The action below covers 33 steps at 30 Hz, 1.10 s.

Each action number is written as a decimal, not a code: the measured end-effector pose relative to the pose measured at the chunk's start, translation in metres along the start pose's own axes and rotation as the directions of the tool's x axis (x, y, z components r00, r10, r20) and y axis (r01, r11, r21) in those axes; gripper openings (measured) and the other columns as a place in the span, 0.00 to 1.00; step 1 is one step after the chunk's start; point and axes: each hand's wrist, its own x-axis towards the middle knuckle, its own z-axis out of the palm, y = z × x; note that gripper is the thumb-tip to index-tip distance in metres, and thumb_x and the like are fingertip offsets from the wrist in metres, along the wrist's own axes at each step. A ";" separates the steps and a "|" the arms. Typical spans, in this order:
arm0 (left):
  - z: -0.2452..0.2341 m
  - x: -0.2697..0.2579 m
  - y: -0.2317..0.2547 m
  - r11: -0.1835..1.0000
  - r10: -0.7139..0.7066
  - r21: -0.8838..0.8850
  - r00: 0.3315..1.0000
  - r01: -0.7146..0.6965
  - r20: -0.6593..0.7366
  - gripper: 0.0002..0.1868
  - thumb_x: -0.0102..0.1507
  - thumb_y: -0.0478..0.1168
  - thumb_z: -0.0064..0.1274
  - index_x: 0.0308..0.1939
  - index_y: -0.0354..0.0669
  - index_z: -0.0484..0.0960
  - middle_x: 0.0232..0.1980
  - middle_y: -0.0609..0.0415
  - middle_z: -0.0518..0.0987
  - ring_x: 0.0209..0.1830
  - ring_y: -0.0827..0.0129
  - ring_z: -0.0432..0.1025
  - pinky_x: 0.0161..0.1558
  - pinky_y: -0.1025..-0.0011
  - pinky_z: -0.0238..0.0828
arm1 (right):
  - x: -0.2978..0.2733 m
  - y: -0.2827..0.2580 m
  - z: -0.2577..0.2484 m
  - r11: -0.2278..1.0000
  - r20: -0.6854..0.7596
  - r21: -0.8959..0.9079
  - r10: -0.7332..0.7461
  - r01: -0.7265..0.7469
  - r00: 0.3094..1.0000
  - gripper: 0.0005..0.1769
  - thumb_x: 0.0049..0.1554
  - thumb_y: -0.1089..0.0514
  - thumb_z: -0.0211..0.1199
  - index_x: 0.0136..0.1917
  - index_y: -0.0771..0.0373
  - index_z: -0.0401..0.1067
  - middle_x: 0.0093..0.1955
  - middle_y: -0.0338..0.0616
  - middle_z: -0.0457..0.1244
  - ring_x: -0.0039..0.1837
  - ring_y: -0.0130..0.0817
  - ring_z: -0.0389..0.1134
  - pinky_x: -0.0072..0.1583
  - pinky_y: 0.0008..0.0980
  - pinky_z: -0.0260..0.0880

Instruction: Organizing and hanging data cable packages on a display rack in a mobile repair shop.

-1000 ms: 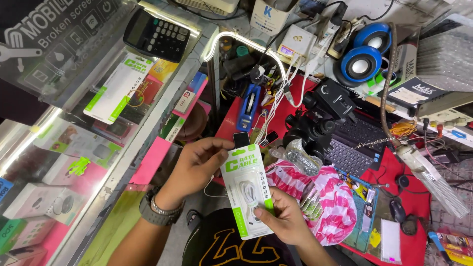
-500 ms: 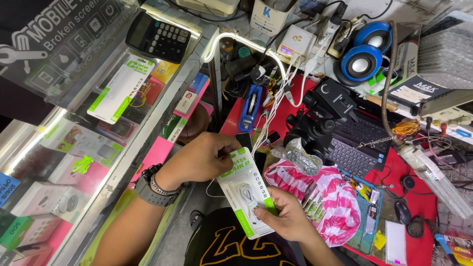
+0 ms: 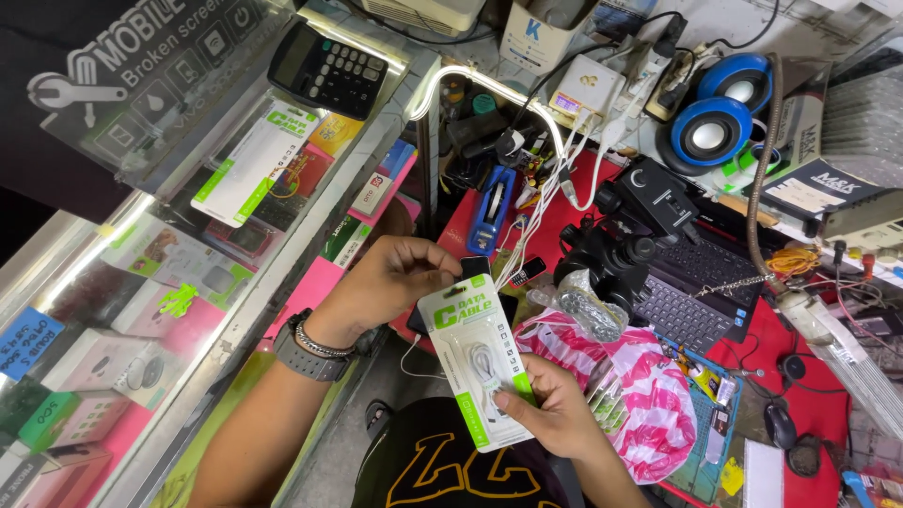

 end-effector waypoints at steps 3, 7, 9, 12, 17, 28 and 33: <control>0.004 -0.002 0.000 0.997 0.077 0.023 0.989 -0.075 -0.127 0.07 0.67 0.33 0.53 0.36 0.42 0.86 0.36 0.59 0.84 0.35 0.77 0.73 0.40 0.75 0.71 | 0.003 0.004 -0.001 1.000 -0.047 0.002 0.014 -0.014 0.999 0.24 0.59 0.59 0.66 0.66 0.70 0.70 0.53 0.50 0.74 0.46 0.35 0.77 0.42 0.33 0.80; -0.020 0.007 -0.025 0.974 0.111 -0.159 0.954 -0.159 -0.278 0.05 0.68 0.30 0.52 0.42 0.38 0.83 0.34 0.58 0.78 0.31 0.70 0.75 0.39 0.72 0.82 | 0.001 0.010 -0.004 0.998 -0.051 0.013 0.066 -0.066 0.996 0.22 0.57 0.60 0.68 0.63 0.69 0.73 0.52 0.50 0.75 0.45 0.34 0.77 0.41 0.32 0.78; -0.035 -0.003 -0.024 0.990 0.046 -0.119 0.968 -0.077 -0.248 0.07 0.66 0.31 0.54 0.47 0.36 0.83 0.32 0.54 0.80 0.29 0.71 0.74 0.33 0.74 0.81 | 0.002 0.013 -0.006 0.996 -0.075 -0.041 0.070 -0.073 0.995 0.24 0.56 0.59 0.67 0.64 0.69 0.73 0.58 0.50 0.74 0.52 0.37 0.78 0.47 0.33 0.81; -0.071 -0.024 -0.043 0.998 0.028 0.059 0.942 -0.009 -0.335 0.06 0.66 0.32 0.54 0.45 0.39 0.85 0.33 0.55 0.83 0.31 0.73 0.76 0.36 0.75 0.77 | 0.003 0.021 -0.010 0.995 -0.120 -0.044 0.088 -0.094 0.989 0.21 0.54 0.62 0.69 0.61 0.70 0.75 0.53 0.50 0.76 0.48 0.34 0.76 0.46 0.31 0.77; -0.131 -0.105 -0.018 0.871 -0.068 0.384 0.849 0.307 -0.524 0.16 0.65 0.30 0.47 0.50 0.48 0.87 0.57 0.55 0.84 0.56 0.68 0.78 0.59 0.69 0.77 | 0.014 0.022 -0.010 0.980 -0.051 -0.109 0.161 -0.165 0.986 0.19 0.55 0.61 0.68 0.59 0.69 0.77 0.49 0.49 0.77 0.43 0.33 0.75 0.41 0.30 0.76; -0.176 -0.156 -0.093 0.931 0.015 0.194 0.499 0.308 -0.867 0.08 0.65 0.31 0.55 0.46 0.40 0.87 0.46 0.50 0.86 0.46 0.66 0.80 0.54 0.69 0.80 | 0.049 0.016 0.021 0.981 0.093 -0.072 0.189 -0.183 0.978 0.19 0.54 0.62 0.69 0.58 0.68 0.77 0.50 0.52 0.77 0.47 0.37 0.78 0.45 0.36 0.81; -0.159 -0.157 -0.095 0.728 0.345 0.543 0.460 0.419 -0.818 0.09 0.65 0.33 0.54 0.48 0.34 0.85 0.44 0.44 0.84 0.38 0.60 0.79 0.44 0.65 0.80 | 0.058 0.019 0.028 0.951 0.066 -0.061 0.307 -0.303 0.950 0.24 0.52 0.64 0.68 0.62 0.72 0.76 0.57 0.58 0.77 0.56 0.45 0.79 0.56 0.42 0.81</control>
